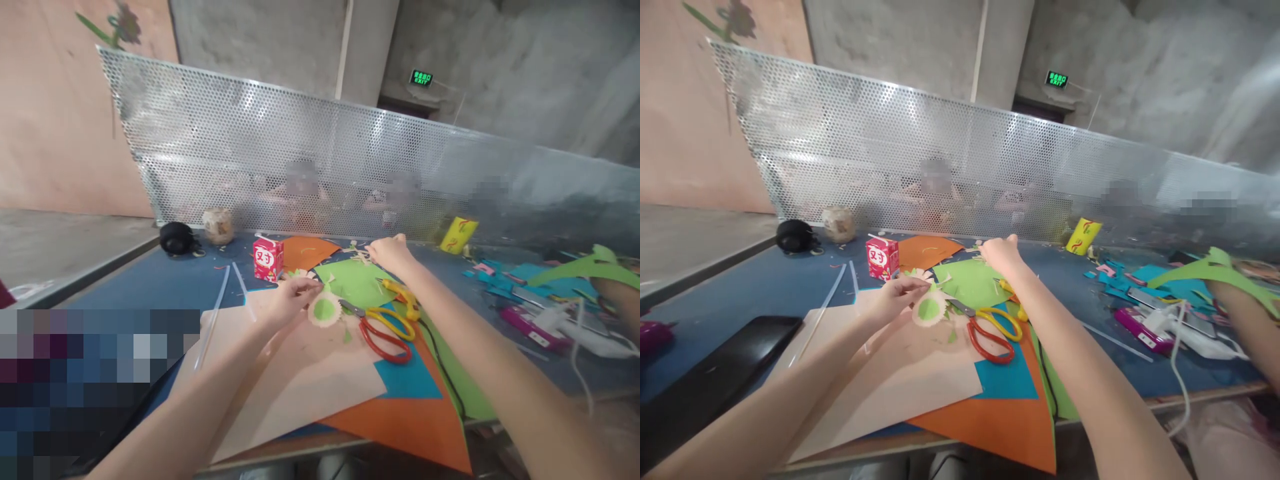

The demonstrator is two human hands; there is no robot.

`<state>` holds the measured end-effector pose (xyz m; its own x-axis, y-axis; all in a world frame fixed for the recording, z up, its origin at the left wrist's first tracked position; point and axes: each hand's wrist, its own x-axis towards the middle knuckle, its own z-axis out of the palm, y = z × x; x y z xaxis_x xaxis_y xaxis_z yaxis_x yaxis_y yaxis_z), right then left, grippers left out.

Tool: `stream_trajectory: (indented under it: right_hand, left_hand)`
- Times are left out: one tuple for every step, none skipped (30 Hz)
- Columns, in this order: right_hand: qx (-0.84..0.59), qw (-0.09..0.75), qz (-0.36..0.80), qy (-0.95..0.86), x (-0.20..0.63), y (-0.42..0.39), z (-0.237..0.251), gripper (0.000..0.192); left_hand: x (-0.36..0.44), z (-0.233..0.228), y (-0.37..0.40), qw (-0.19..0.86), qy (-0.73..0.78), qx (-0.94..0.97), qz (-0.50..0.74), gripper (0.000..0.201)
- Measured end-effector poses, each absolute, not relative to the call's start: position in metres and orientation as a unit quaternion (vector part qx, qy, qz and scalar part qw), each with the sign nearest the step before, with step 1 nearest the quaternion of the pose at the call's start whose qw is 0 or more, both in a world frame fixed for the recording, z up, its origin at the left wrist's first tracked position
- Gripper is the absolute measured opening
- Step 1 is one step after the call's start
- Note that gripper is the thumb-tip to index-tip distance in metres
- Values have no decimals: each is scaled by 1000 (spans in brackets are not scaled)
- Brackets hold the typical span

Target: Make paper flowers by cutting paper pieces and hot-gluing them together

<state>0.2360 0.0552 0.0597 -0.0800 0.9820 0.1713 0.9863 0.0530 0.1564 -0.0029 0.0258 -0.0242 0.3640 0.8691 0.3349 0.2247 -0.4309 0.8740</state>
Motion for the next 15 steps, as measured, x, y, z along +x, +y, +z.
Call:
stream_trajectory:
  right_hand:
    - [-676,6,-115,-728,234,50,56,38]
    - [-674,5,-115,-730,233,45,51,47]
    - [-679,2,-113,-725,232,40,45,58]
    - [-691,-1,-111,-714,230,34,39,63]
    - [-708,0,-114,-698,230,29,32,59]
    - [-729,6,-120,-674,229,24,26,50]
    - [-748,12,-124,-652,230,19,21,42]
    - [-766,15,-121,-631,231,15,16,37]
    - [-782,14,-108,-613,234,12,12,33]
    - [-797,11,-91,-597,237,10,10,29]
    - [-812,7,-73,-580,241,9,8,25]
    - [-823,2,-55,-566,246,8,7,24]
    - [-830,-1,-38,-556,250,9,7,24]
    - [-836,-3,-23,-548,255,10,6,25]
    - [-839,-5,-11,-543,259,11,6,26]
  left_hand:
    - [-3,-23,23,378,367,744,410,30]
    - [-3,-21,20,373,359,759,395,29]
    - [-3,-20,15,368,350,775,376,27]
    - [-3,-19,10,364,339,792,355,24]
    - [-3,-18,5,354,328,811,329,21]
    - [-2,-17,0,312,325,845,288,22]
    - [-1,-17,-4,268,327,869,255,23]
    - [-1,-17,-8,230,343,879,238,23]
    - [0,-17,-11,203,353,885,224,24]
    - [1,-17,-13,189,361,889,209,25]
    - [2,-17,-14,176,364,892,201,25]
    - [3,-17,-14,163,363,897,194,25]
    - [4,-17,-14,149,359,901,192,24]
    - [4,-16,-13,133,355,905,196,23]
    - [4,-16,-11,116,353,906,203,21]
